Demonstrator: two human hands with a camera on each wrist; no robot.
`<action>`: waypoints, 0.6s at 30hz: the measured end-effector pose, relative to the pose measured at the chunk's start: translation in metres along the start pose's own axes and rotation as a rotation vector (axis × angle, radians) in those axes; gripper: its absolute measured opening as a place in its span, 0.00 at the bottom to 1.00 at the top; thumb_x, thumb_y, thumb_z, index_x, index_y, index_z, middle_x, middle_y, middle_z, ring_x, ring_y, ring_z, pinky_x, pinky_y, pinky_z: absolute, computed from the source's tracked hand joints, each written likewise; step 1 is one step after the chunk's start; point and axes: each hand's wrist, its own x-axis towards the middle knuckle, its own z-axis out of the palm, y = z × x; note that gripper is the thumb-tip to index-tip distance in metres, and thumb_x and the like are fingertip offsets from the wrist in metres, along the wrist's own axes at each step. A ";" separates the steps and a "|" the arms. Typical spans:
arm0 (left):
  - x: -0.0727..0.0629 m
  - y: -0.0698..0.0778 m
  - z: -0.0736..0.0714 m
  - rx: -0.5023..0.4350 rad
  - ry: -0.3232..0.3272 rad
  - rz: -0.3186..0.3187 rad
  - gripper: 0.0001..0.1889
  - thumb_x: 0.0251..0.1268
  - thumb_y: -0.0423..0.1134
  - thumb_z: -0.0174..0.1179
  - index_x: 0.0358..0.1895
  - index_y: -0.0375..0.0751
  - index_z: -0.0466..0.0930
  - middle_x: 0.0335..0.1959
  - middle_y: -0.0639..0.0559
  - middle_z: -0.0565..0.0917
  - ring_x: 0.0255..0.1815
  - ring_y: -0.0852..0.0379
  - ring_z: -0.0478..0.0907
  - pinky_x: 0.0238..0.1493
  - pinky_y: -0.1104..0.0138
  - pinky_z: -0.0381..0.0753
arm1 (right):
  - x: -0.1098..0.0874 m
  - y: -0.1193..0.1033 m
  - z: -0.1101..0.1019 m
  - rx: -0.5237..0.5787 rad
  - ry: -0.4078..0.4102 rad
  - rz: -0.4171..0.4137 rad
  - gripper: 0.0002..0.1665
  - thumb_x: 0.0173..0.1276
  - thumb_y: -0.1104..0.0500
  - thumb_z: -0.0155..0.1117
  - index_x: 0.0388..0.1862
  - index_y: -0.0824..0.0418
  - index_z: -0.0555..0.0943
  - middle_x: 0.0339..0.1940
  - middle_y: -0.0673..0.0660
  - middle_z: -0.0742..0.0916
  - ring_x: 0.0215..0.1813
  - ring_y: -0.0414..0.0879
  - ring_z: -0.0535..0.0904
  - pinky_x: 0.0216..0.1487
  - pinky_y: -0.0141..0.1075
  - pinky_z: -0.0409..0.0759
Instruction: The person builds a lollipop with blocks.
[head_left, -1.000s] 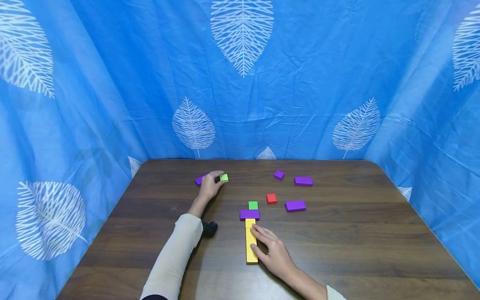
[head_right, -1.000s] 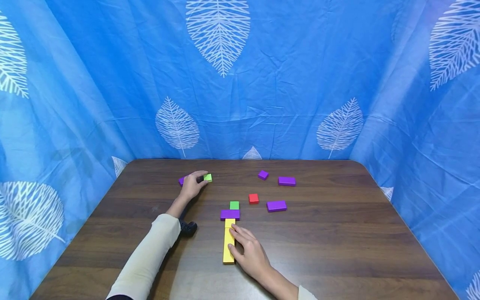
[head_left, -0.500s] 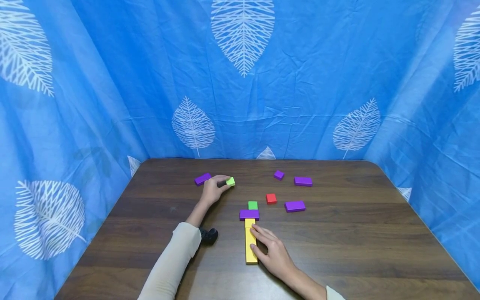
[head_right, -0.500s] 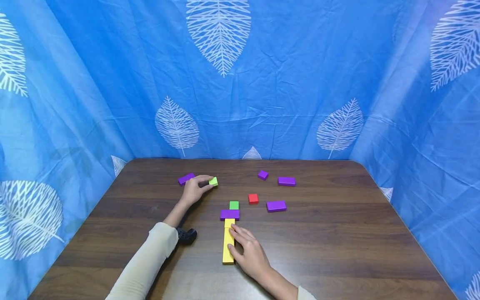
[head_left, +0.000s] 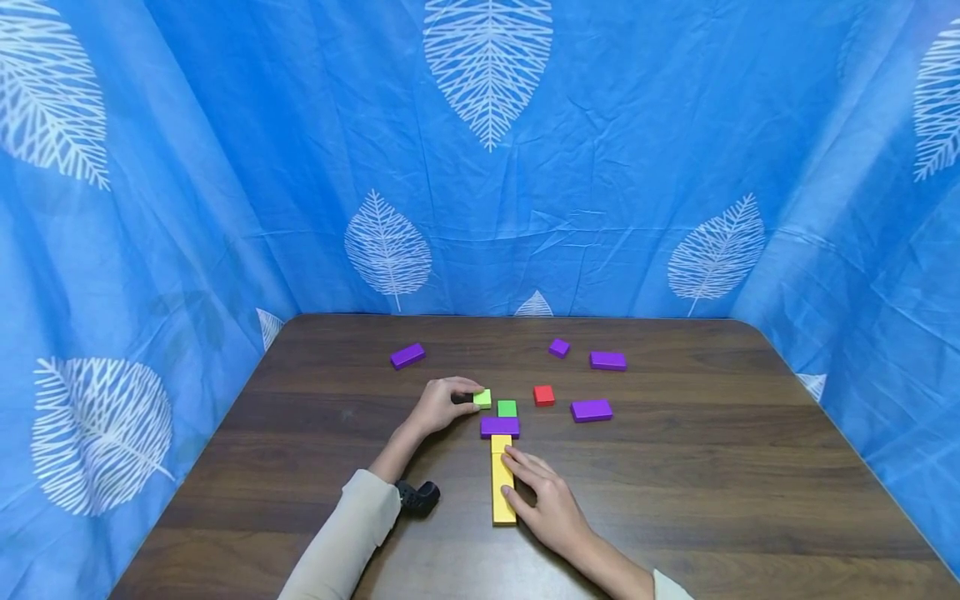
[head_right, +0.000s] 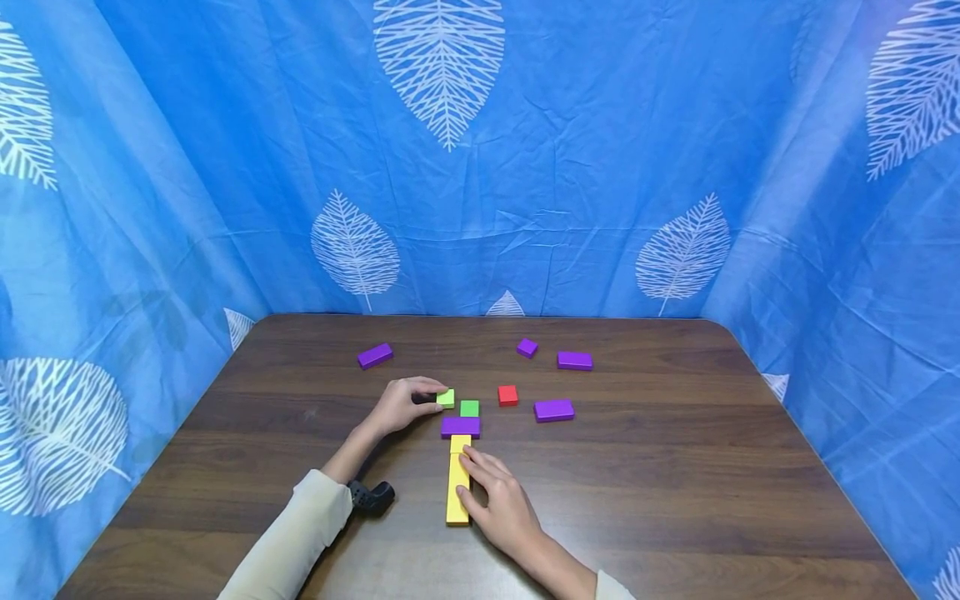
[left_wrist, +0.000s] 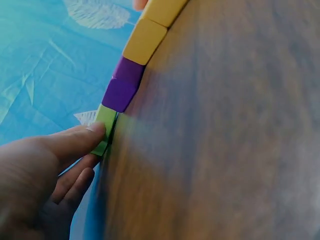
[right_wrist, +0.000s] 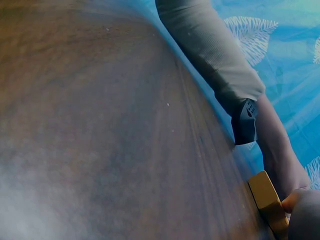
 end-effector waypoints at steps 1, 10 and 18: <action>-0.001 -0.001 0.001 -0.010 0.001 0.004 0.15 0.53 0.38 0.67 0.47 0.42 0.84 0.45 0.50 0.83 0.46 0.54 0.79 0.46 0.63 0.78 | 0.000 0.000 0.000 0.000 0.001 -0.001 0.25 0.59 0.58 0.67 0.55 0.63 0.78 0.59 0.55 0.78 0.59 0.49 0.73 0.57 0.46 0.72; -0.004 -0.004 0.007 -0.039 0.064 0.012 0.12 0.57 0.40 0.64 0.45 0.44 0.84 0.43 0.53 0.84 0.43 0.59 0.80 0.44 0.65 0.78 | 0.000 0.000 0.000 -0.006 0.002 -0.006 0.25 0.59 0.58 0.67 0.55 0.63 0.78 0.59 0.55 0.78 0.59 0.48 0.73 0.56 0.45 0.72; -0.005 0.001 0.008 -0.055 0.022 0.036 0.12 0.57 0.41 0.65 0.44 0.44 0.85 0.41 0.53 0.84 0.43 0.58 0.80 0.43 0.67 0.78 | 0.000 -0.001 -0.001 -0.012 -0.014 0.007 0.25 0.60 0.57 0.66 0.56 0.62 0.78 0.60 0.54 0.77 0.60 0.46 0.72 0.56 0.45 0.73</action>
